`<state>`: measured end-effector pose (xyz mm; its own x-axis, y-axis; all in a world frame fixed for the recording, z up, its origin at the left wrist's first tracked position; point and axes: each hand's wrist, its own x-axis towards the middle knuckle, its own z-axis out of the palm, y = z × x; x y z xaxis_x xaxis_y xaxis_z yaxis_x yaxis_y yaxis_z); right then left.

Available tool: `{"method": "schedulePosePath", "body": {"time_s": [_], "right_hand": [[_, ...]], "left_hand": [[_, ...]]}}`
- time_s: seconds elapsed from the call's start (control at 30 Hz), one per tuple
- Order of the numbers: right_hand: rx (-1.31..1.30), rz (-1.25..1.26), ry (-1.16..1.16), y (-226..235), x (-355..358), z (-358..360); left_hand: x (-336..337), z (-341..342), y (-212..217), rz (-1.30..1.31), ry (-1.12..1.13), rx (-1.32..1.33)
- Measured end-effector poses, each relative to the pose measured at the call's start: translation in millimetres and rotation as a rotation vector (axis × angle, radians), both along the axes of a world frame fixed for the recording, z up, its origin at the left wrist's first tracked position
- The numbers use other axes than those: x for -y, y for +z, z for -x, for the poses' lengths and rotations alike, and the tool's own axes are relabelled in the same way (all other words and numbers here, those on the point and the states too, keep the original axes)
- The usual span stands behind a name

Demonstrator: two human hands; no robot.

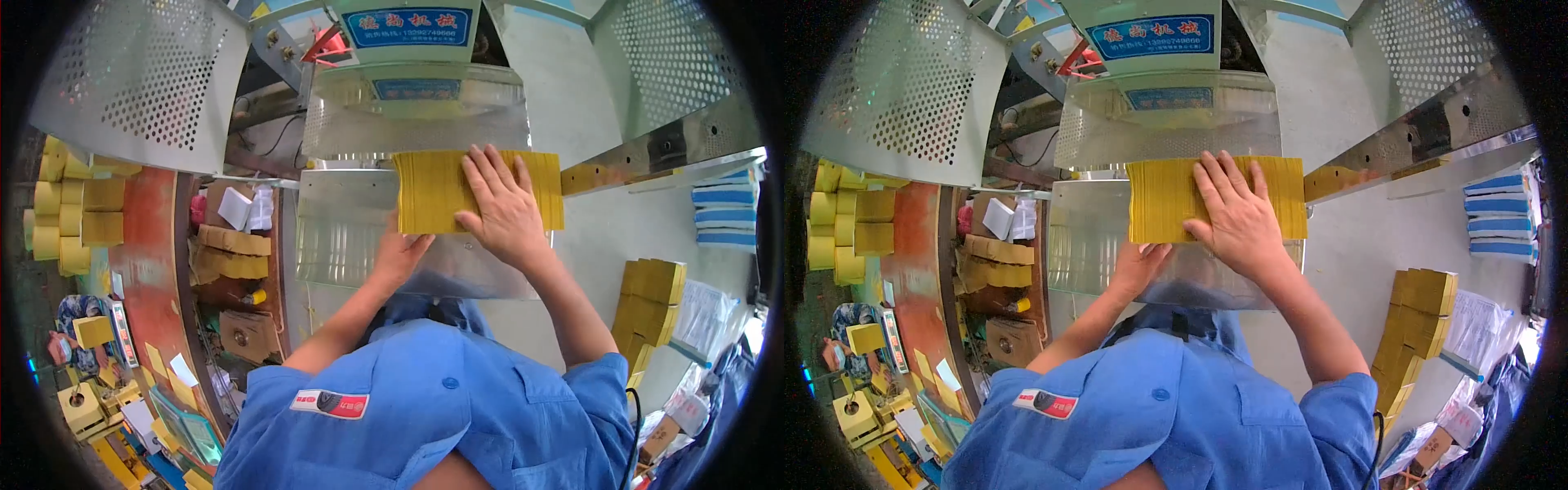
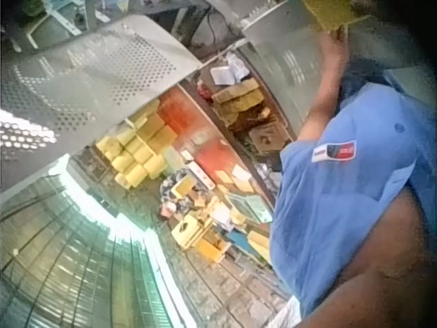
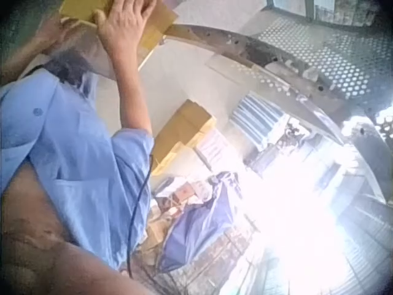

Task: Weighing stacks of yellow paper on a digital scale and using a strapping machine to bundle them.

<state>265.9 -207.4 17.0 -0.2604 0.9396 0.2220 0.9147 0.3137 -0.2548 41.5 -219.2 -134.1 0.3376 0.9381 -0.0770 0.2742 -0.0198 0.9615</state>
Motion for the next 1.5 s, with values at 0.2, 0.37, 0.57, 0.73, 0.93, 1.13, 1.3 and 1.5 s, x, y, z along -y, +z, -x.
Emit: {"method": "schedulePosePath", "body": {"time_s": [0.2,0.37,0.57,0.73,0.93,1.13,1.3,1.5], "right_hand": [[-0.186,-0.034,0.018,6.0,-4.1,-19.9],[-0.544,-0.140,-0.049,19.7,26.3,-31.0],[-0.692,0.312,-0.046,-46.3,76.0,-9.3],[-0.902,0.368,-0.248,-75.3,67.2,-3.6],[-0.929,0.397,-0.321,-94.6,98.3,-34.5],[-1.426,0.129,-0.644,-120.4,82.3,-101.9],[-1.581,0.212,-0.508,-126.3,57.6,-76.1],[-1.146,0.174,-0.395,-87.2,53.4,-73.3]], "left_hand": [[-10.5,12.6,20.6,0.035,-0.049,-0.148],[-17.7,23.7,25.8,0.227,0.031,0.284],[-17.8,10.1,41.0,0.118,0.055,0.257],[-21.8,15.7,30.1,0.018,0.038,0.166],[-21.1,24.8,11.7,0.039,0.011,0.132],[-21.5,20.8,16.3,0.110,0.006,0.292],[-25.4,17.0,10.6,0.245,-0.057,0.235],[-33.5,23.2,68.0,0.231,0.020,0.351]]}}
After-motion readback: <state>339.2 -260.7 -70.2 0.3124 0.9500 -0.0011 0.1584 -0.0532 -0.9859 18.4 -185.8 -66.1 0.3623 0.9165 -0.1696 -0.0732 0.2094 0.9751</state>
